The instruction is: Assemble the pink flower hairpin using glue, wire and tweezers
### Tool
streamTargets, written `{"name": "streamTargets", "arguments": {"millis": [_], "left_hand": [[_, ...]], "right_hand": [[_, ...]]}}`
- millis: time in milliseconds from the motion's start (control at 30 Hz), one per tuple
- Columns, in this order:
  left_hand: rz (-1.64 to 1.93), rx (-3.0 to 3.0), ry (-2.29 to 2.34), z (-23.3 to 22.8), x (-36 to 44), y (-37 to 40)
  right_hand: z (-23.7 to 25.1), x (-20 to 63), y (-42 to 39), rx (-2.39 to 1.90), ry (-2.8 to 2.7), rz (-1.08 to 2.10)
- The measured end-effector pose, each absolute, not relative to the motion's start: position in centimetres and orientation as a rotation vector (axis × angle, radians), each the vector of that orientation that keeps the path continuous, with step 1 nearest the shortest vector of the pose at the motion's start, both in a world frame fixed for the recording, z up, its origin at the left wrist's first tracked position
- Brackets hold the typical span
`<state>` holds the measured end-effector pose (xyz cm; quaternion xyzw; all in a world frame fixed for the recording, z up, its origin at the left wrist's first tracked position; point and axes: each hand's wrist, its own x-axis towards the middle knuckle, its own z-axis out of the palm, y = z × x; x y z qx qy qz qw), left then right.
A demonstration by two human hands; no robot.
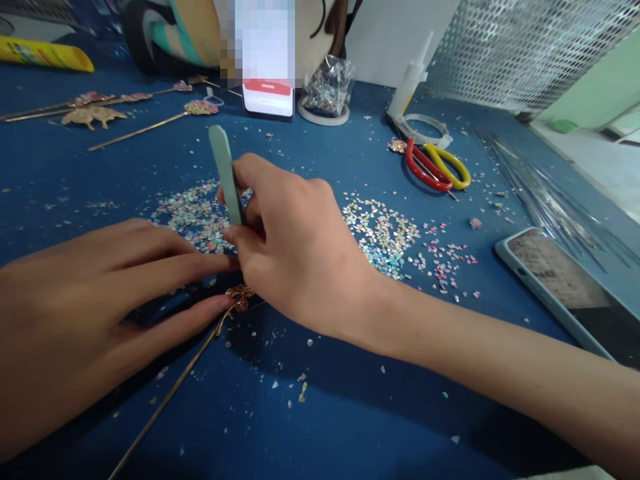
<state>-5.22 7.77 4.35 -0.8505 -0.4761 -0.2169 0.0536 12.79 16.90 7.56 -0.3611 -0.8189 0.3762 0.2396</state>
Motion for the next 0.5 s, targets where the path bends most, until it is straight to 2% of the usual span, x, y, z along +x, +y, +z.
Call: {"name": "streamTargets", "arguments": {"millis": [500], "left_hand": [[-0.502,-2.576,-1.343,5.04,-4.88,7.57]], "right_hand": [[7.45,12.81,16.89,-0.988,-2.271,0.994]]}}
